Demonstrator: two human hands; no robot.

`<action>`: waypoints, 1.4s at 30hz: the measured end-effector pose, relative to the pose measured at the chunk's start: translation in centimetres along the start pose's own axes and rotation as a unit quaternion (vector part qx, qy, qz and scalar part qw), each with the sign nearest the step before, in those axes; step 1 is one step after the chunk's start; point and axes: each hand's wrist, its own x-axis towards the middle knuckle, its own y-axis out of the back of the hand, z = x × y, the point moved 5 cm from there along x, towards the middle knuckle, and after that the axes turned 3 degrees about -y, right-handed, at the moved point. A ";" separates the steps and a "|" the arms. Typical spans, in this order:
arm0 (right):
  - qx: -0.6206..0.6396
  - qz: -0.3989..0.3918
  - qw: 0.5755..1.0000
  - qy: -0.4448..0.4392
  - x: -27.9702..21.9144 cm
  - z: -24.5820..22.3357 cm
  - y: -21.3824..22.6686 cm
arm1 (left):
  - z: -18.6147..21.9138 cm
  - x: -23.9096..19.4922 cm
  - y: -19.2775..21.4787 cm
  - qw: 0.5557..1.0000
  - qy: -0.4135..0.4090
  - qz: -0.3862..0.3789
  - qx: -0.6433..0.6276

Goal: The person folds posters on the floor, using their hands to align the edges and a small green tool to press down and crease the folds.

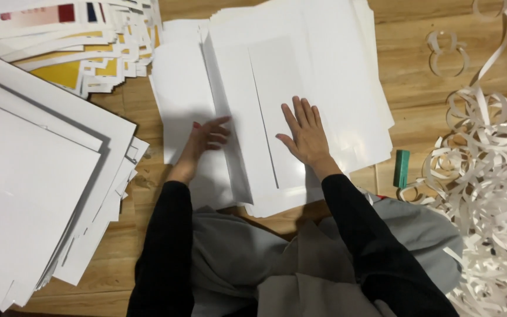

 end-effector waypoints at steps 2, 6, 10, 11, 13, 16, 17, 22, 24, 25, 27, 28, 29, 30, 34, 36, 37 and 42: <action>-0.003 -0.003 1.000 -0.006 0.0 0.1 -0.3 | -2.7 0.9 1.5 0.993 -0.045 0.074 0.075; -0.024 0.001 1.000 -0.013 0.5 0.3 -0.8 | -4.9 1.1 2.8 0.944 -0.129 0.171 0.249; -0.009 0.021 0.999 -0.030 0.2 -1.0 -1.1 | -5.5 2.3 1.3 0.882 -0.189 0.192 0.388; -0.004 0.022 1.000 -0.020 0.1 -1.6 -1.2 | -5.7 2.5 0.6 0.843 -0.215 0.199 0.452; 0.002 0.021 1.000 -0.009 0.3 -2.3 -1.4 | -6.1 3.3 -0.2 0.799 -0.236 0.205 0.514; -0.018 0.010 0.999 0.027 0.3 -2.7 -1.8 | -7.0 4.0 -0.5 0.800 -0.214 0.207 0.521; -0.020 0.008 0.999 0.029 0.3 -2.7 -1.9 | -7.3 4.1 -0.6 0.799 -0.203 0.199 0.530; -0.026 0.003 0.999 0.032 0.6 -2.6 -1.8 | -7.7 5.0 -0.9 0.792 -0.188 0.181 0.551; -0.022 -0.002 0.999 0.029 0.6 -2.5 -2.1 | -7.9 5.0 -1.0 0.791 -0.190 0.178 0.554; -0.022 -0.004 0.999 0.030 0.4 -2.7 -2.0 | -8.1 5.0 -1.0 0.791 -0.188 0.177 0.554; -0.027 -0.016 0.999 0.025 0.5 -2.6 -1.7 | -8.2 5.3 -1.2 0.769 -0.187 0.181 0.583; -0.028 -0.017 0.999 0.027 0.5 -2.6 -1.7 | -8.2 5.3 -1.2 0.770 -0.185 0.182 0.583; -0.032 -0.015 0.999 0.027 0.6 -2.6 -1.7 | -8.2 5.4 -1.2 0.766 -0.184 0.181 0.588; -0.035 -0.014 0.999 0.028 0.5 -2.7 -1.7 | -8.3 5.3 -1.3 0.763 -0.181 0.180 0.594; -0.033 -0.020 0.999 0.025 0.8 -2.7 -1.7 | -8.3 5.8 -1.1 0.759 -0.183 0.177 0.599; -0.029 -0.019 0.999 0.024 0.9 -2.6 -1.8 | -8.4 6.0 -1.1 0.756 -0.177 0.173 0.606; -0.030 -0.022 0.999 0.024 0.7 -2.7 -1.9 | -8.3 5.7 -1.2 0.758 -0.174 0.171 0.605; -0.035 -0.026 0.999 0.022 0.9 -2.7 -1.8 | -7.6 5.6 -1.4 0.749 -0.169 0.173 0.617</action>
